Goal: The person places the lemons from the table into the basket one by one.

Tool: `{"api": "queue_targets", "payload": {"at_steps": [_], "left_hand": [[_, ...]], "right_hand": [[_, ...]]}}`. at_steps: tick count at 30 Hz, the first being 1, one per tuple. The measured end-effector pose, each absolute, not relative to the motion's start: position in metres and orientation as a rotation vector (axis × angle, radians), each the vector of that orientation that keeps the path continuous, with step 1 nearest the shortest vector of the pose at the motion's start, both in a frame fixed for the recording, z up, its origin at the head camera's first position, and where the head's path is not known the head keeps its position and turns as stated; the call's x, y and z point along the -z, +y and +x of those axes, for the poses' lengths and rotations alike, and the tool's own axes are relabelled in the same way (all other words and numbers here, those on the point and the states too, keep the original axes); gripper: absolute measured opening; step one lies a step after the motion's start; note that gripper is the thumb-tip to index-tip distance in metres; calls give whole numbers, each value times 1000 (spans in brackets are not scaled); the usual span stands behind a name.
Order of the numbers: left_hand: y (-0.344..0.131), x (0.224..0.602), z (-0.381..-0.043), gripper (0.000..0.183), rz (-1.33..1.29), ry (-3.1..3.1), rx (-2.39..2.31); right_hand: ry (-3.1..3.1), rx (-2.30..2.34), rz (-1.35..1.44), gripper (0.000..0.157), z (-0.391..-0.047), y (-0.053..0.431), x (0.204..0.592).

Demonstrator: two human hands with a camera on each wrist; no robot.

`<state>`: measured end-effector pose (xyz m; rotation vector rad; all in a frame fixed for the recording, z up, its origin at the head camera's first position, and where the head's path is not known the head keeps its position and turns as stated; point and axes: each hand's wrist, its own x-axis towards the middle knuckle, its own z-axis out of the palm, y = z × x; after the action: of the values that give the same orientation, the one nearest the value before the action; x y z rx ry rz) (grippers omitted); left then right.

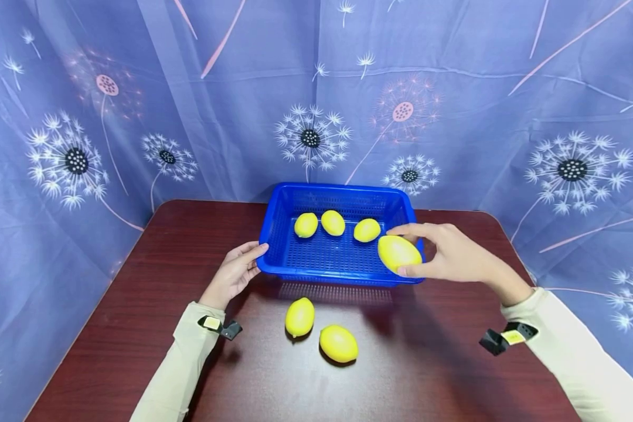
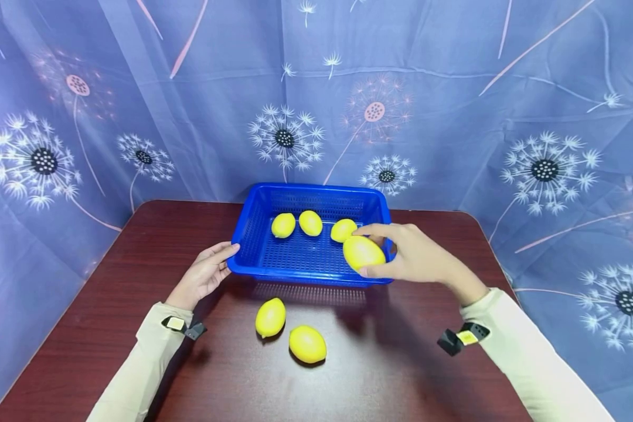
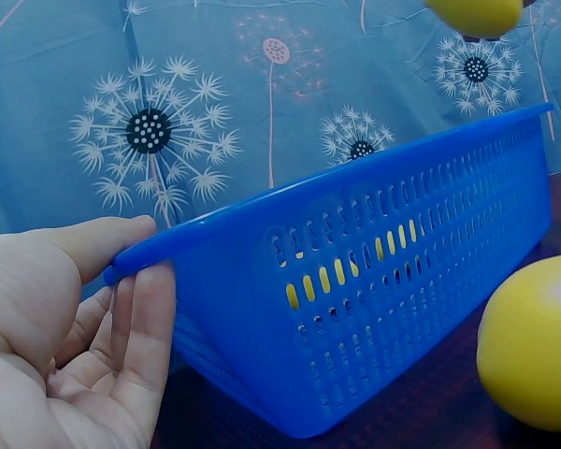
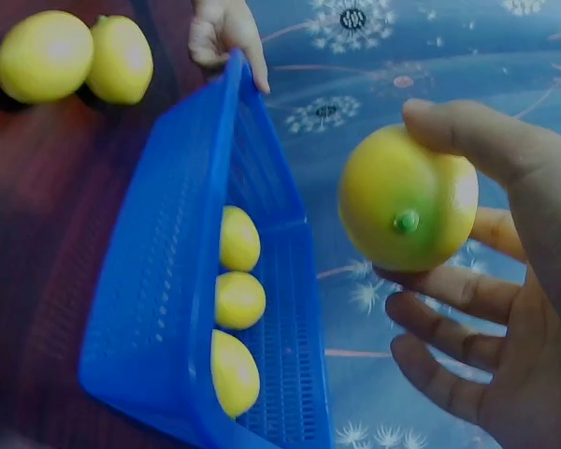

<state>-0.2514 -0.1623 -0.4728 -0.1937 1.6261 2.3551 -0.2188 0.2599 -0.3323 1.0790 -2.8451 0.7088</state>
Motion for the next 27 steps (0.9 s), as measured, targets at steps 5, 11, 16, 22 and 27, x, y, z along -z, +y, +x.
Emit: {"api": "queue_targets", "payload": {"at_steps": [5, 11, 16, 22, 27], "left_hand": [[-162, 473, -252, 33, -196, 1640, -2349], [-161, 472, -252, 26, -191, 1649, -2350], [-161, 471, -252, 25, -190, 1647, -2351], [-162, 472, -251, 28, -187, 1636, -2358], [-162, 474, -252, 27, -187, 1631, -2360]], "right_hand": [[-2869, -713, 1175, 61, -241, 258, 326], [-2878, -765, 1258, 61, -265, 255, 324], [-2898, -792, 1272, 60, -282, 252, 329], [-2934, -753, 1296, 61, -301, 245, 335], [-2998, -761, 1299, 62, -314, 239, 338]]}}
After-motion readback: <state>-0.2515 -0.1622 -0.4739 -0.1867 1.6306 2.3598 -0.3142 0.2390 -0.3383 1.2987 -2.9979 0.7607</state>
